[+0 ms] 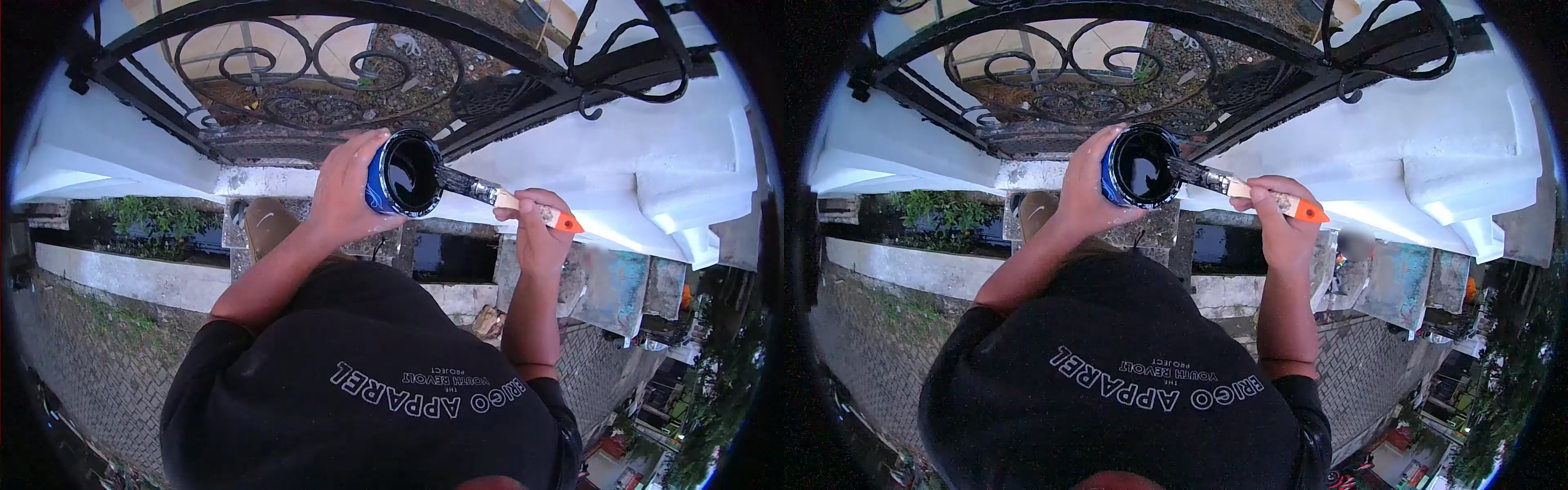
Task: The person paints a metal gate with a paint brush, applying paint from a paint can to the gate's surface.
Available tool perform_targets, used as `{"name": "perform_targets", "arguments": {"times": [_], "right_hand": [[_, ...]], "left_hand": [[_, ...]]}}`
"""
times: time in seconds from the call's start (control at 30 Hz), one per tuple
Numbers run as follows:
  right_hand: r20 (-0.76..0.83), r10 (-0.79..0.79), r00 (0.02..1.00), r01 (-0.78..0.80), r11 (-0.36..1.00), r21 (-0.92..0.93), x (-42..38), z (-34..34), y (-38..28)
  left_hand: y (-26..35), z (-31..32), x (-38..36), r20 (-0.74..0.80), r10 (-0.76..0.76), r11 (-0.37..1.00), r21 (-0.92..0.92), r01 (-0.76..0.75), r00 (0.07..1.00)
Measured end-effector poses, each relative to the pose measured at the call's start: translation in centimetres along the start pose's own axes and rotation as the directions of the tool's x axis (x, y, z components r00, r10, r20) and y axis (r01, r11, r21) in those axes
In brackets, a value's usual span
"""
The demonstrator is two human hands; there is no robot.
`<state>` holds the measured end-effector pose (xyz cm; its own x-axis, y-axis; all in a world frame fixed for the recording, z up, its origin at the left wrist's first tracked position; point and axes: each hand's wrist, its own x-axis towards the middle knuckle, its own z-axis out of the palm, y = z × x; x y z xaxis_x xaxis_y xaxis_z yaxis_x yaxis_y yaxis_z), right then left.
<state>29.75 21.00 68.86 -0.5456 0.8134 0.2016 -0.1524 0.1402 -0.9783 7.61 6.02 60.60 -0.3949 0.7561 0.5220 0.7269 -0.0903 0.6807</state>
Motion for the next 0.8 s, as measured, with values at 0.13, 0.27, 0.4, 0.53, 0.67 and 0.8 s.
{"name": "perform_targets", "arguments": {"times": [0.13,0.27,0.4,0.53,0.67,0.8], "right_hand": [[-0.094,0.040,0.995,-0.028,0.991,0.130,-0.1,-0.8,1.6],[-0.295,0.159,0.942,-0.003,0.884,0.467,0.5,-2.7,4.8],[-0.562,0.181,0.807,0.196,0.816,0.543,3.4,-2.9,9.0],[-0.722,0.135,0.679,0.393,0.763,0.513,7.8,-0.7,11.8],[-0.780,0.059,0.623,0.457,0.782,0.424,12.2,2.7,13.8],[-0.819,0.045,0.572,0.443,0.823,0.356,11.3,2.5,16.8]], "left_hand": [[0.1,0.4,0.1,0.008,-0.045,0.994,-0.096,0.045,0.999],[-0.4,0.4,-0.7,0.021,-0.093,0.983,-0.158,0.095,0.995],[-0.5,-1.5,-1.8,0.095,-0.201,0.960,-0.176,0.215,0.975],[-2.5,-4.1,-2.8,0.156,-0.198,0.962,-0.159,0.223,0.968],[-4.4,-7.4,-3.9,0.209,-0.277,0.944,-0.122,0.306,0.938],[-6.4,-9.3,-4.0,0.146,-0.278,0.954,-0.072,0.290,0.949]]}}
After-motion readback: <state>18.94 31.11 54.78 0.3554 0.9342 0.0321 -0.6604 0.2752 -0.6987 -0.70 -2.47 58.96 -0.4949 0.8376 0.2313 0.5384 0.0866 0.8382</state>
